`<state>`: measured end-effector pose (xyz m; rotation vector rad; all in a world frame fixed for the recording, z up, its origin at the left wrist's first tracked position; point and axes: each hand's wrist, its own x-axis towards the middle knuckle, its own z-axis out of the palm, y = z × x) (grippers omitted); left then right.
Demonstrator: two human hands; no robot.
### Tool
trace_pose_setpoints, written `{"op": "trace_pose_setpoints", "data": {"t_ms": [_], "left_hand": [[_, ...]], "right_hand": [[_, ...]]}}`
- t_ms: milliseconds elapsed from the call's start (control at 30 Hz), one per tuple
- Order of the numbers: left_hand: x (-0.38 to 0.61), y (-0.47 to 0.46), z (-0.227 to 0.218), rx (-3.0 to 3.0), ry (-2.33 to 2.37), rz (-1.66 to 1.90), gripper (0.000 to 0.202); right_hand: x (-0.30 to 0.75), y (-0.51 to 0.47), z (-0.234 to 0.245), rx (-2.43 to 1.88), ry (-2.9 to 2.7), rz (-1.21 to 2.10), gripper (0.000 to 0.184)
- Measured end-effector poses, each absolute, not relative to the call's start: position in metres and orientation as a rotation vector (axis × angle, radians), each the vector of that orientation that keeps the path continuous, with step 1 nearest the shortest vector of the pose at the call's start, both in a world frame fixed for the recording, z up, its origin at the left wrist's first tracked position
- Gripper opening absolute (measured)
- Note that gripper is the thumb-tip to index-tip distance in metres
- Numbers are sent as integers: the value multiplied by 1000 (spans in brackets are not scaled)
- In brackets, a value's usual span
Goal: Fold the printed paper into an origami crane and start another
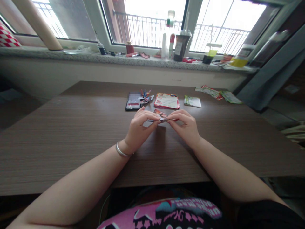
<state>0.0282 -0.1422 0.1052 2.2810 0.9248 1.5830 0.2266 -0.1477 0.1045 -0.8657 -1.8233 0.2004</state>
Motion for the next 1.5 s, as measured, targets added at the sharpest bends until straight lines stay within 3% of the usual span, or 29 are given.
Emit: {"op": "trace_pose_setpoints", "data": {"t_ms": [1500], "left_hand": [[23, -143, 114, 2916, 889, 1524, 5]], "right_hand": [[222, -154, 112, -726, -1957, -69, 5]]}}
